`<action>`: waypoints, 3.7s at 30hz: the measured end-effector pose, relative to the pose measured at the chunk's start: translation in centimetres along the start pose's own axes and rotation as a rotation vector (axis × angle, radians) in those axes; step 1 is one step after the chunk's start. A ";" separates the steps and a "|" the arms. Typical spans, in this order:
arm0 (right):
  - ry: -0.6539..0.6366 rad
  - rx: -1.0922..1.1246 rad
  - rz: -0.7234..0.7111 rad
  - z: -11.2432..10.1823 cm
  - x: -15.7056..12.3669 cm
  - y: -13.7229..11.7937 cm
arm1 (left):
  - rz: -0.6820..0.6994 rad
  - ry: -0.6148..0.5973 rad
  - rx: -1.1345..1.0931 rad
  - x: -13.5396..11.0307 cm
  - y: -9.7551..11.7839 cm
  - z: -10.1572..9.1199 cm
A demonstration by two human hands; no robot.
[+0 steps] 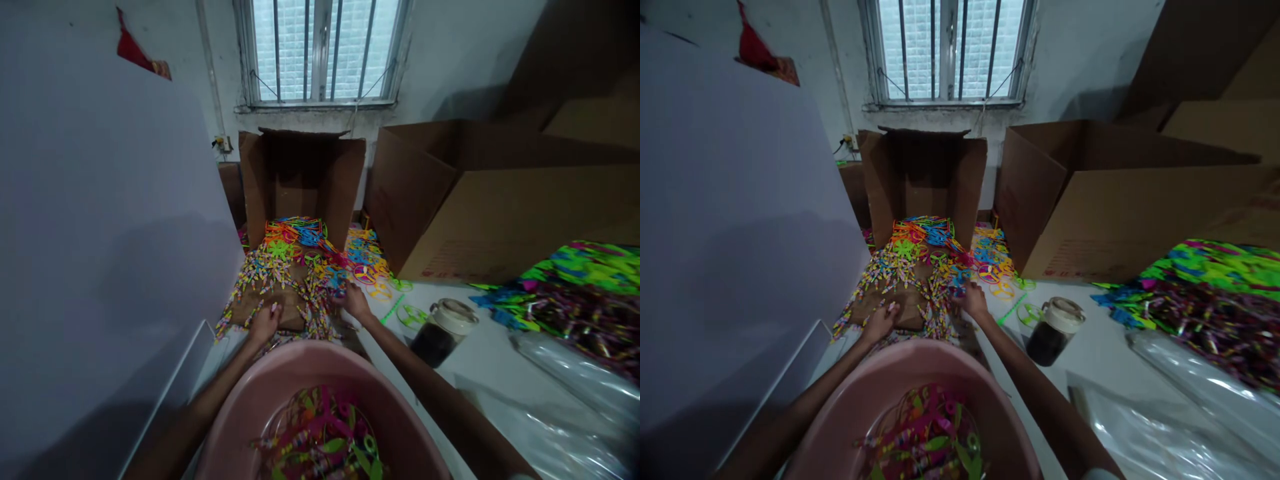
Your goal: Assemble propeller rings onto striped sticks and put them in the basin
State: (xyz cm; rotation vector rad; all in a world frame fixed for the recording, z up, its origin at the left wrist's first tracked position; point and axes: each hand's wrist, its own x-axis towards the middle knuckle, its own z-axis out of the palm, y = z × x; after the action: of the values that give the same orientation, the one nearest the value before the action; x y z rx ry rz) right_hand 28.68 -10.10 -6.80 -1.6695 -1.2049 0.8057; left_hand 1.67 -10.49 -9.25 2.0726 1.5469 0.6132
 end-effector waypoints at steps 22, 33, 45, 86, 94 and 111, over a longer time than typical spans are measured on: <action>-0.548 0.609 0.113 -2.7 -18.8 -7.6 | 0.163 0.154 -0.766 -13.3 11.9 -7.9; -0.636 0.188 -0.246 -3.8 -20.2 -8.7 | 0.152 -0.127 -0.734 -15.0 12.7 -8.9; -0.688 0.398 -0.150 -4.5 -21.0 -8.7 | 0.296 -0.293 -0.522 -15.7 12.7 -11.1; -0.196 -0.921 -0.071 -1.3 0.9 3.0 | -0.030 -0.102 -0.238 -17.8 4.7 -7.5; -0.266 -0.982 -0.124 -1.9 -0.3 3.8 | 0.033 -0.080 -0.330 -17.5 5.0 -6.7; -0.060 -0.076 -0.122 -3.3 -2.2 -0.2 | -0.058 0.030 -0.439 -17.9 5.4 -6.3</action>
State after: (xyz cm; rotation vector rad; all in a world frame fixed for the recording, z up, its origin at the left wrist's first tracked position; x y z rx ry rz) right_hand 30.77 -13.12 -5.32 -1.6248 -1.3799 0.7474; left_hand -2.85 -28.40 -2.23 1.6893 1.3371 0.8761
